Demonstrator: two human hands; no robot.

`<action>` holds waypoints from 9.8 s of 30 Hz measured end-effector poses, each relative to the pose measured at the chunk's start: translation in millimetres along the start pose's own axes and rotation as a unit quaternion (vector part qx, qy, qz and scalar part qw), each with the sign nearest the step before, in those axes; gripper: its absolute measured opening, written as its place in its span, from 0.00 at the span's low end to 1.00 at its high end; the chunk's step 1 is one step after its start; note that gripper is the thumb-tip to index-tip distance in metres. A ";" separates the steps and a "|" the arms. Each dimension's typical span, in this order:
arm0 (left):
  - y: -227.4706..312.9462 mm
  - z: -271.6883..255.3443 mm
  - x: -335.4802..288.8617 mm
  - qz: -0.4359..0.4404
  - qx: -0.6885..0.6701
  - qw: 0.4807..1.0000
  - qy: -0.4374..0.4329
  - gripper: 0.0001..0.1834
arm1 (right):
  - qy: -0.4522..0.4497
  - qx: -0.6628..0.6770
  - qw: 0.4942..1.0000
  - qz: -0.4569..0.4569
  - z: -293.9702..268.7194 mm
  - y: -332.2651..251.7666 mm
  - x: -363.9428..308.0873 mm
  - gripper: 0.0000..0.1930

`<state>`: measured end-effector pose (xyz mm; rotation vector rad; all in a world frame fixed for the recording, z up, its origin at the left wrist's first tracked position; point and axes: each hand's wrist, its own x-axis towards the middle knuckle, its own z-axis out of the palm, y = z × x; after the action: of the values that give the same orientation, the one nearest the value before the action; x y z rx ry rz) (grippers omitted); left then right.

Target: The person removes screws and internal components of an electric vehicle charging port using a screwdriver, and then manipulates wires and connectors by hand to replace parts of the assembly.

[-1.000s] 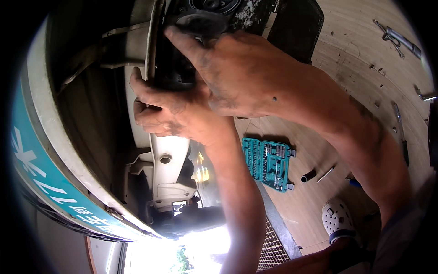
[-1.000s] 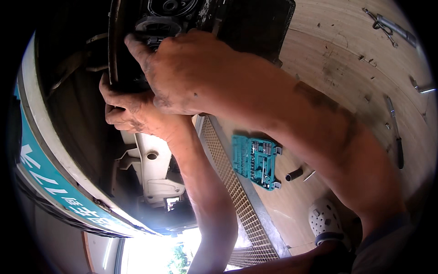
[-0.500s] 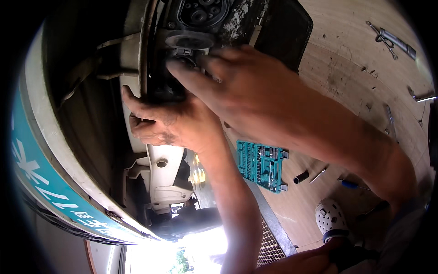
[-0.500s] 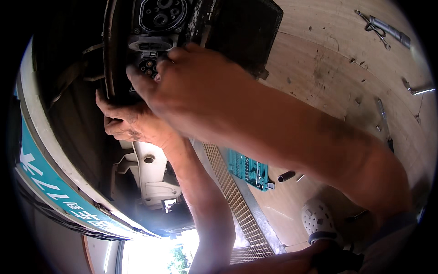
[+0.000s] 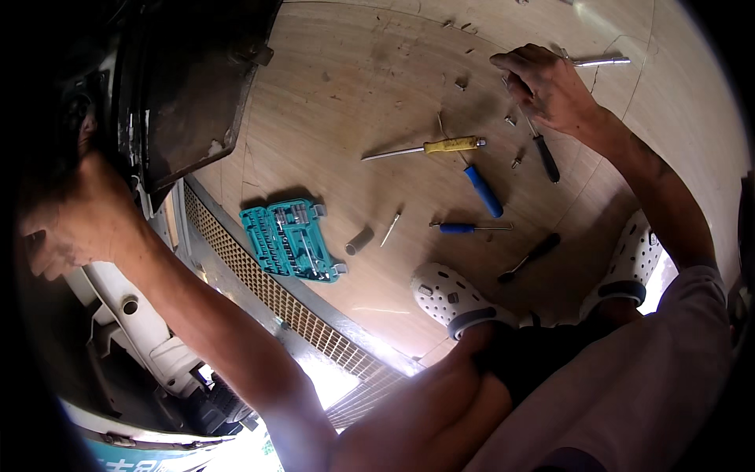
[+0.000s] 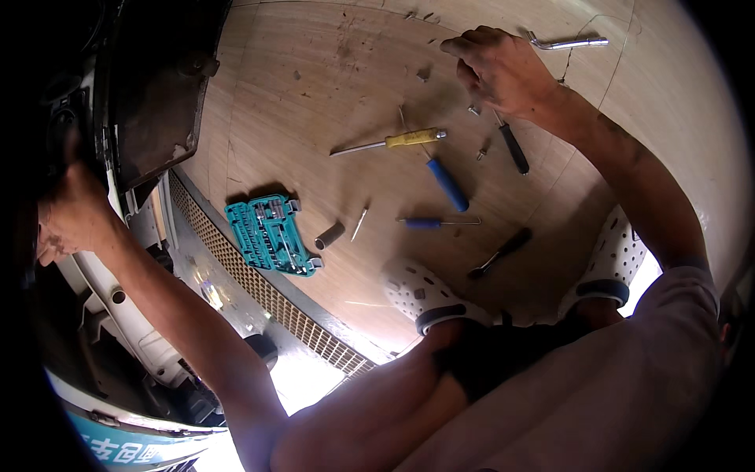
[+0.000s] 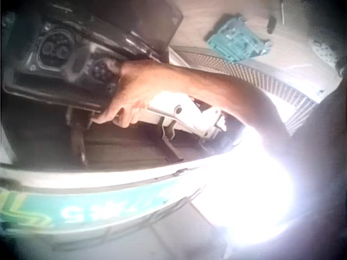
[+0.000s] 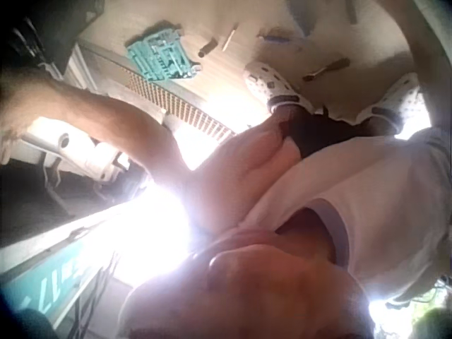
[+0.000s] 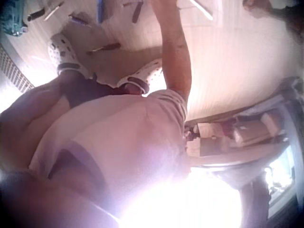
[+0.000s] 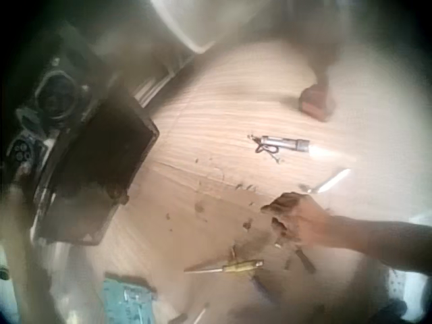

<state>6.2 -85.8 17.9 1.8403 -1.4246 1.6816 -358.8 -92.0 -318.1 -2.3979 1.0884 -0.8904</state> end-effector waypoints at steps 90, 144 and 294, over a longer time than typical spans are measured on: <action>18.2 -20.2 -18.8 0.001 -0.070 0.996 0.045 0.55 | 0.394 0.174 0.902 -0.030 -51.7 -288.3 301.9 0.05; 75.0 -33.4 -30.3 -0.549 -0.835 -0.026 0.031 0.25 | 0.188 0.281 0.937 0.090 -81.7 -275.5 311.5 0.12; 64.9 -27.3 -33.0 -0.405 -0.908 -0.076 -0.075 0.32 | 0.288 0.168 0.943 0.019 -46.9 -284.4 301.4 0.09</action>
<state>-55.8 -81.3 -28.9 0.1560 -0.5276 -1.2891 -84.6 -144.5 -8.2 -1.8712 1.0518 -1.6777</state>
